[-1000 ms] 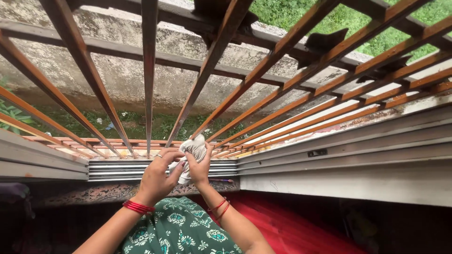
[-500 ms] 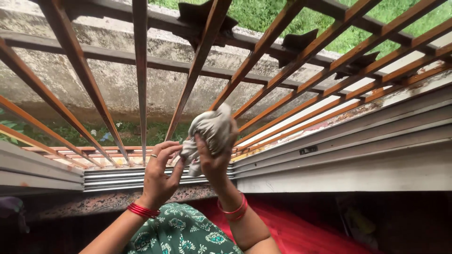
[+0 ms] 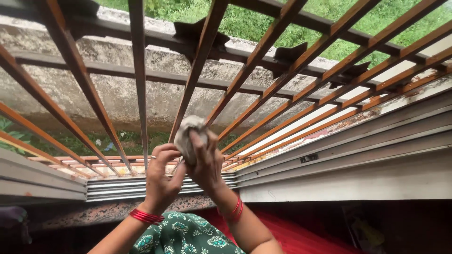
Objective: Wiping down a metal window security grill with a cleaning cloth.
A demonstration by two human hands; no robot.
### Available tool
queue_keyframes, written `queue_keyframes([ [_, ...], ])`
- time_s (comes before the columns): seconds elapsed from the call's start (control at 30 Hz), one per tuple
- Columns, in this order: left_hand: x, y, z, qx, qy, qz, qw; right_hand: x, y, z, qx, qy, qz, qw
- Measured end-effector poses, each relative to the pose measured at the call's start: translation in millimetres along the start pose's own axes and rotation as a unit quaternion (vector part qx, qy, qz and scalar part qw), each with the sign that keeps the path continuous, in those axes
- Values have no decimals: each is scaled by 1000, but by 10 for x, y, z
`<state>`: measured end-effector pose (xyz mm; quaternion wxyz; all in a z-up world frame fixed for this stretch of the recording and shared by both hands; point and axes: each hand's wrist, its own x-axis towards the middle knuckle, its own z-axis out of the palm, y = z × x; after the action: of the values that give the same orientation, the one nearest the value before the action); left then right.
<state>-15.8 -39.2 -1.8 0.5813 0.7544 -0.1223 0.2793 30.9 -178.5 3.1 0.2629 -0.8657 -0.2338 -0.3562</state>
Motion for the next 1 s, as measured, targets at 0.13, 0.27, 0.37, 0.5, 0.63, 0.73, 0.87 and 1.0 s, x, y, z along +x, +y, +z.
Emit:
queue_keyframes([
  [0.13, -22, -46, 3, 10, -4, -32, 999, -96, 44, -160, 89, -71, 61, 992],
  [0.27, 113, 125, 77, -12, -27, 2, 1000, 30, 315, -542, 86, 79, -59, 991],
  [0.37, 145, 151, 160, -17, -30, 11, 999, 248, 468, -760, 84, 173, -11, 981],
  [0.5, 145, 126, 258, -12, -41, 12, 999, 471, 826, -469, 23, 239, 17, 971],
  [0.63, 184, 48, 320, -18, -47, 10, 999, 229, 993, -76, 2, 272, 17, 962],
  [0.73, 234, 52, 373, -9, -37, 13, 999, -115, 1076, 157, 31, 251, 32, 967],
  [0.87, 291, 44, 474, 3, -18, 3, 1000, -534, 1095, 373, 74, 125, 103, 984],
  [1.0, 216, -15, 620, 10, -13, 12, 1000, -1058, 1132, 530, 104, 88, 132, 982],
])
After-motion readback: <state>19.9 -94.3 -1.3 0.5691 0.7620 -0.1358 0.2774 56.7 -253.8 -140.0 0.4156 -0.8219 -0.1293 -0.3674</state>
